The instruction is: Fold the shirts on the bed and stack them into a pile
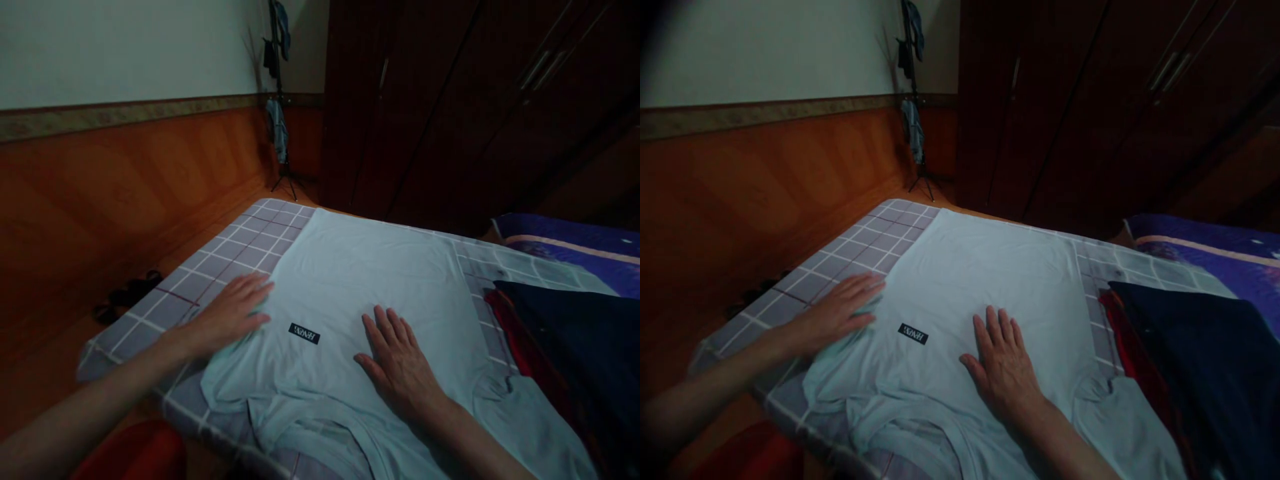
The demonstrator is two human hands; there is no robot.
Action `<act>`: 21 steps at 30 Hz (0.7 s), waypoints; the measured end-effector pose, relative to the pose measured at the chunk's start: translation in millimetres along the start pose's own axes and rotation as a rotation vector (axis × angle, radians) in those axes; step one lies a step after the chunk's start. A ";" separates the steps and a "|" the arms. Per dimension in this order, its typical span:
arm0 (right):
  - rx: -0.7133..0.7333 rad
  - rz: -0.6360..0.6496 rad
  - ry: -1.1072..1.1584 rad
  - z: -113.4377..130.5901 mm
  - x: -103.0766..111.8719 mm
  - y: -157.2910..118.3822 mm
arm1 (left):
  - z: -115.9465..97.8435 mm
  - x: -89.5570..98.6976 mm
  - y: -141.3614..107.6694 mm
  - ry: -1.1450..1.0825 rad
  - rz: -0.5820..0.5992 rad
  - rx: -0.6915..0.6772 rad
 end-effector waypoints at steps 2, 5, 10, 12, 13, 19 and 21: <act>0.069 0.018 0.045 16.8 0.5 -8.1 | -66.8 11.0 -29.7 -0.146 0.049 -0.263; 0.222 0.101 0.118 46.7 4.6 -23.7 | -132.6 17.0 -67.5 -0.261 0.124 -0.527; 0.441 0.238 0.174 72.9 18.6 -39.9 | -130.3 16.5 -79.7 -0.216 -0.026 -0.313; 0.467 0.226 0.205 72.8 21.9 -41.1 | -130.9 19.6 -81.0 -0.205 -0.050 -0.286; 0.492 0.212 0.219 73.7 21.8 -42.4 | -133.9 21.3 -81.7 -0.216 -0.034 -0.306; 0.725 0.057 0.296 95.0 14.0 -60.2 | -80.8 22.4 -71.5 -0.437 -0.039 -0.063; 0.719 0.045 0.315 97.6 10.0 -61.8 | -25.8 14.9 -67.6 -0.323 -0.159 0.236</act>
Point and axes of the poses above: each hand's wrist, its own y-axis towards the middle knuckle, its own x-axis out of the back of the hand, z = x × y, the point moved 8 cm from there along y, towards the middle knuckle, and after that the axes turned 15 degrees about y, right-handed, at the moved point
